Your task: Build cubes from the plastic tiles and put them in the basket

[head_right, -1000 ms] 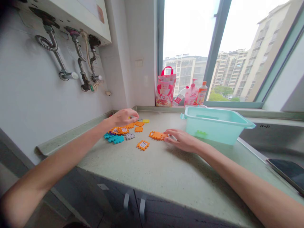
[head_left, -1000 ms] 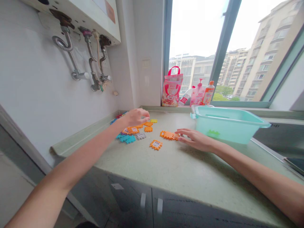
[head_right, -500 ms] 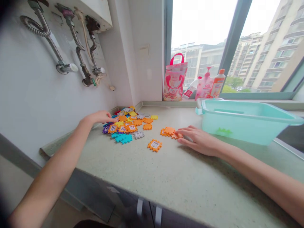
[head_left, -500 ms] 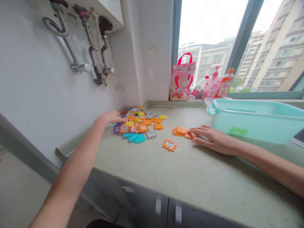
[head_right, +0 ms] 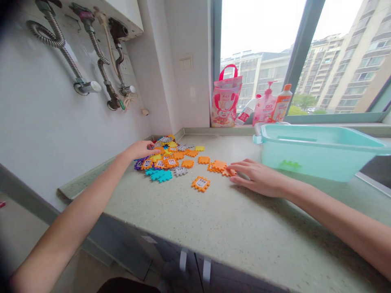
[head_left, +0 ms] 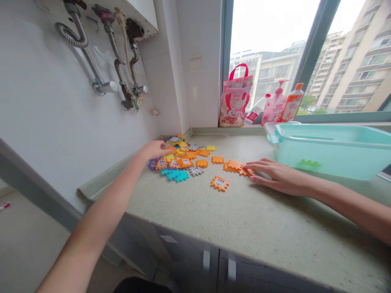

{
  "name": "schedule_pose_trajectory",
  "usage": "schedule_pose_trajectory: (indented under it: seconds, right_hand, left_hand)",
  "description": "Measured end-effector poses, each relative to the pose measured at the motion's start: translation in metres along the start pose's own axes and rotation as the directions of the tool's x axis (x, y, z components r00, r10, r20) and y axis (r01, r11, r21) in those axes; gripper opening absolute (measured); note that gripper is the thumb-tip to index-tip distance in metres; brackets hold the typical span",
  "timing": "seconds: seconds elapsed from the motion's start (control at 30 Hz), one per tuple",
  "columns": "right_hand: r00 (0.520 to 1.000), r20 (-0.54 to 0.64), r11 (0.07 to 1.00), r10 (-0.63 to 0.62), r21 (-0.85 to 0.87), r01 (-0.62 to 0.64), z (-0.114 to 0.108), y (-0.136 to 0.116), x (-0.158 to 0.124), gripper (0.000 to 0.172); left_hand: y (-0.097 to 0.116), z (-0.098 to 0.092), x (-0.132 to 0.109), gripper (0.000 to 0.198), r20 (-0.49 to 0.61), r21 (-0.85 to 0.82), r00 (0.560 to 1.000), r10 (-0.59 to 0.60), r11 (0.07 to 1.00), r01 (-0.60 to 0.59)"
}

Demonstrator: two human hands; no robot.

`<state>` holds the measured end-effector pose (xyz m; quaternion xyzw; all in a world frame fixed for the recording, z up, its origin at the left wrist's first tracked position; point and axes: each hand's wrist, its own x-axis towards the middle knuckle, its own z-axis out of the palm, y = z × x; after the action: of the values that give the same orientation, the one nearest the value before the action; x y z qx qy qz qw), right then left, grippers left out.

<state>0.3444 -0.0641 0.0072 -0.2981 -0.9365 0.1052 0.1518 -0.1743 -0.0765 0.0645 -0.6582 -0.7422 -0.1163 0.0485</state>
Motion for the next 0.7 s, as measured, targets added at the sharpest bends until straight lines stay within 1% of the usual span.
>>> schedule_pose_trajectory:
  seconds: [0.1, 0.23, 0.3, 0.43, 0.6, 0.7]
  right_hand:
    - [1.000, -0.004, 1.000, -0.004, 0.010, 0.004, 0.000, 0.000, -0.001, 0.057]
    - [1.000, 0.005, 1.000, -0.001, 0.014, 0.001, 0.000, 0.000, -0.002, 0.056]
    - [1.000, 0.000, 1.000, -0.002, 0.017, 0.002, 0.000, 0.000, -0.002, 0.057]
    - [1.000, -0.012, 1.000, -0.005, 0.016, 0.005, -0.001, -0.001, -0.002, 0.059]
    - [1.000, -0.003, 1.000, 0.010, 0.004, -0.010, -0.002, -0.005, -0.002, 0.061]
    - [1.000, 0.007, 1.000, 0.013, -0.005, -0.013, -0.004, -0.006, -0.001, 0.062]
  left_hand:
    - [0.006, 0.009, 0.003, 0.072, -0.024, -0.024, 1.000, 0.020, 1.000, -0.021]
    - [0.015, 0.017, 0.004, 0.054, 0.000, -0.104, 1.000, 0.030, 0.994, -0.029]
    - [0.018, 0.019, 0.004, 0.049, -0.013, -0.122, 0.999, 0.047, 0.991, -0.048]
    - [0.024, 0.020, 0.003, 0.042, -0.094, -0.105, 0.992, 0.083, 0.990, -0.093]
    - [0.031, 0.018, 0.002, 0.038, -0.145, -0.018, 0.978, 0.148, 0.988, -0.152]
    - [0.030, 0.015, 0.000, 0.036, -0.170, -0.092, 0.976, 0.138, 0.984, -0.155]
